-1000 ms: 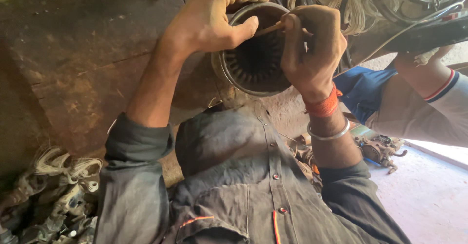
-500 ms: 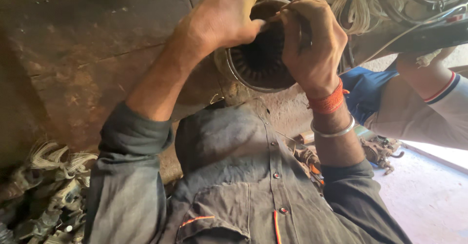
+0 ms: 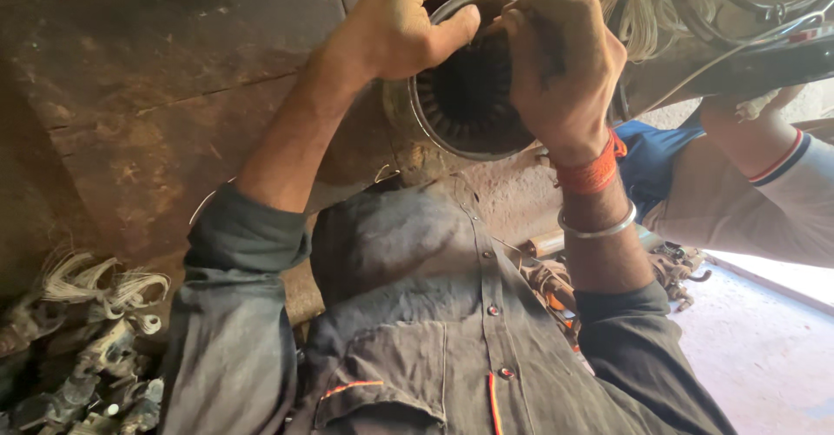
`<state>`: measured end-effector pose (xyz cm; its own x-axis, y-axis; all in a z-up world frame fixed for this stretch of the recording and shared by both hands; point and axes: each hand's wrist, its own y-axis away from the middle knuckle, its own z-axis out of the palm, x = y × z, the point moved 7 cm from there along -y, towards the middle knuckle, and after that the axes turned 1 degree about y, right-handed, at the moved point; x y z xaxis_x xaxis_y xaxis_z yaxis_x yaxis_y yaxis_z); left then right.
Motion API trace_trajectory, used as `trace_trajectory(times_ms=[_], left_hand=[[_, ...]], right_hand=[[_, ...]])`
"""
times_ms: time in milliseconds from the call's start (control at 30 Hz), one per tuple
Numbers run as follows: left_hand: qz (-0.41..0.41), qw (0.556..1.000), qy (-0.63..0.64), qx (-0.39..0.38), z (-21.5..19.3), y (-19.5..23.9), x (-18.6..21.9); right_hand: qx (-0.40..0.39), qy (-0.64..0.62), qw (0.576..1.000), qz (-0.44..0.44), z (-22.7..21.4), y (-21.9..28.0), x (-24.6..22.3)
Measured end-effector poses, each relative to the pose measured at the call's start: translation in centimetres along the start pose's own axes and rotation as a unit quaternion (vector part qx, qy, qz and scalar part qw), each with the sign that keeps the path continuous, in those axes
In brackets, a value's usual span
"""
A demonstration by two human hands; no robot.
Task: The person inserts thin wooden sticks into the slots of a cylindrical motor stator core. They then remove the sticks, gather them into a bundle, and place them on the workbench.
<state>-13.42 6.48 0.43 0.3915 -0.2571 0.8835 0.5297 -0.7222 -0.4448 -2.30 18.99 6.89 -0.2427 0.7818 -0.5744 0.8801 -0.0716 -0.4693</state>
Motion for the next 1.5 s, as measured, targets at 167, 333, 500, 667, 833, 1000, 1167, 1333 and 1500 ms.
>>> trace_trajectory(times_ms=[167, 333, 500, 667, 833, 1000, 1167, 1333, 1500], left_hand=[[-0.044, 0.999, -0.018, 0.013, 0.0, -0.4, -0.7], [-0.036, 0.998, 0.051, -0.003, 0.0, 0.0, 0.1], [-0.112, 0.994, 0.000, 0.007, -0.2, -0.3, -0.8], [-0.103, 0.995, 0.007, 0.013, 0.0, -0.1, -0.7], [-0.168, 0.986, 0.009, 0.014, -0.2, 0.0, -1.1], [-0.157, 0.988, -0.007, 0.014, -0.2, -0.3, -0.7], [-0.083, 0.996, 0.016, 0.017, -0.6, -0.8, 1.7], [0.083, 0.986, -0.124, -0.080, -0.4, -1.5, 5.5], [-0.015, 0.972, -0.205, -0.116, 0.5, -2.3, 5.1]], right_hand=[[-0.027, 0.002, 0.999, -0.019, 0.3, -0.8, -0.5], [-0.132, 0.040, 0.990, -0.039, 1.8, -2.1, -0.9], [-0.221, 0.156, 0.963, -0.006, 4.3, -2.1, -0.3], [-0.144, 0.069, 0.984, -0.075, 3.2, -1.2, -1.1], [0.149, 0.135, 0.978, -0.050, -1.7, 0.1, -1.5], [0.072, -0.004, 0.996, 0.044, -2.0, 0.8, -0.5], [0.094, -0.087, 0.990, 0.066, -3.1, 1.2, -0.8], [0.086, -0.027, 0.994, 0.066, -3.2, 1.0, -0.4], [0.054, -0.004, 0.998, 0.044, -2.1, 1.5, -0.2]])
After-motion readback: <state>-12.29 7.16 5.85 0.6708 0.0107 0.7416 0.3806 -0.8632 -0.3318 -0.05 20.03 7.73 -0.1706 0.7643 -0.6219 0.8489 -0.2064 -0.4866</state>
